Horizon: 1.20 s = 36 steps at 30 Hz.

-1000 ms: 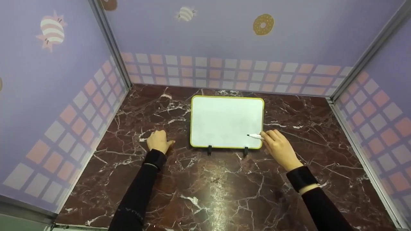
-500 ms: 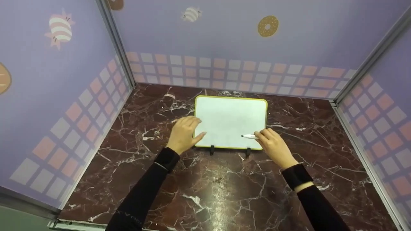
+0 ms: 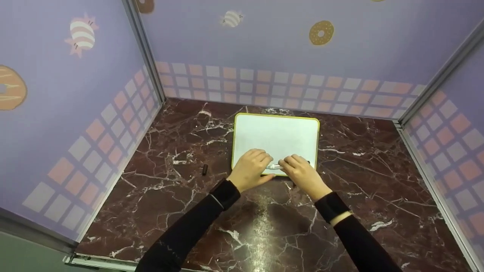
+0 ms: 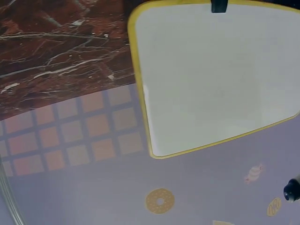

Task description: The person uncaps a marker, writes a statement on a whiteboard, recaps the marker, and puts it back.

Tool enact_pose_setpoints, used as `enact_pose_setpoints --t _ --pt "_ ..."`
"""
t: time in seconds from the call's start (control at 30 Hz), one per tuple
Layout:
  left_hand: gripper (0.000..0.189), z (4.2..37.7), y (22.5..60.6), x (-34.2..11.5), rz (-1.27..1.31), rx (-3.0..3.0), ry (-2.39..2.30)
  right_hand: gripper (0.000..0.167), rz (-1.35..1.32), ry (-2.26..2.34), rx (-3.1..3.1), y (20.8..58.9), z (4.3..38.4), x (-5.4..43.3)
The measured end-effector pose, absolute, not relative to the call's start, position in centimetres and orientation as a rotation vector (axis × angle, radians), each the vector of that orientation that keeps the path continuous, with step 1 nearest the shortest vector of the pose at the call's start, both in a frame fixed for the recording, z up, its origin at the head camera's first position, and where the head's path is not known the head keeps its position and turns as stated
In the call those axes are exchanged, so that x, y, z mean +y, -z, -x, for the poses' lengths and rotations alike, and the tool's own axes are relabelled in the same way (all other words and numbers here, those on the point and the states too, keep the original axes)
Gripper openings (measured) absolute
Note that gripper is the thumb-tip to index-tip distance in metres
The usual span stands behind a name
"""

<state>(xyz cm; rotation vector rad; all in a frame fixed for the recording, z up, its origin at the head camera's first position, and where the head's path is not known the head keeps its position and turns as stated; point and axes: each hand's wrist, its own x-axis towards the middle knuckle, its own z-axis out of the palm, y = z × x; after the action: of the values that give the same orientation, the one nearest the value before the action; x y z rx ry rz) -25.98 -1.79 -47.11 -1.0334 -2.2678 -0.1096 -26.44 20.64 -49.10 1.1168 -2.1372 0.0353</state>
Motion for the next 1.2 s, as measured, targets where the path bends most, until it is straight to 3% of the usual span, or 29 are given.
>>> enact_pose_setpoints --t 0.3,0.63,0.87,1.0,1.1,1.2 --pt "0.024 25.9 47.7 -0.9 0.995 -2.260 0.091 0.024 -1.181 -0.059 -2.112 49.6 26.2 19.6" --pt "0.022 26.1 48.0 -1.1 0.987 -2.221 0.161 0.023 -1.168 -0.118 -2.134 49.2 26.2 19.4" --pt "0.018 26.4 47.9 -1.6 0.977 -2.209 0.234 0.062 -0.971 -0.157 -2.238 48.4 26.0 20.6" --pt "0.018 26.6 47.9 -2.0 0.959 -2.229 0.251 0.080 -0.823 -0.466 -2.342 48.5 26.0 21.5" --pt "0.019 26.6 47.8 -2.2 0.948 -2.239 0.257 0.087 -0.678 -0.851 -2.424 48.7 25.9 21.7" --pt "0.020 26.6 47.7 -2.2 0.944 -2.231 0.272 0.083 -0.484 -1.248 -2.457 49.0 25.8 21.5"
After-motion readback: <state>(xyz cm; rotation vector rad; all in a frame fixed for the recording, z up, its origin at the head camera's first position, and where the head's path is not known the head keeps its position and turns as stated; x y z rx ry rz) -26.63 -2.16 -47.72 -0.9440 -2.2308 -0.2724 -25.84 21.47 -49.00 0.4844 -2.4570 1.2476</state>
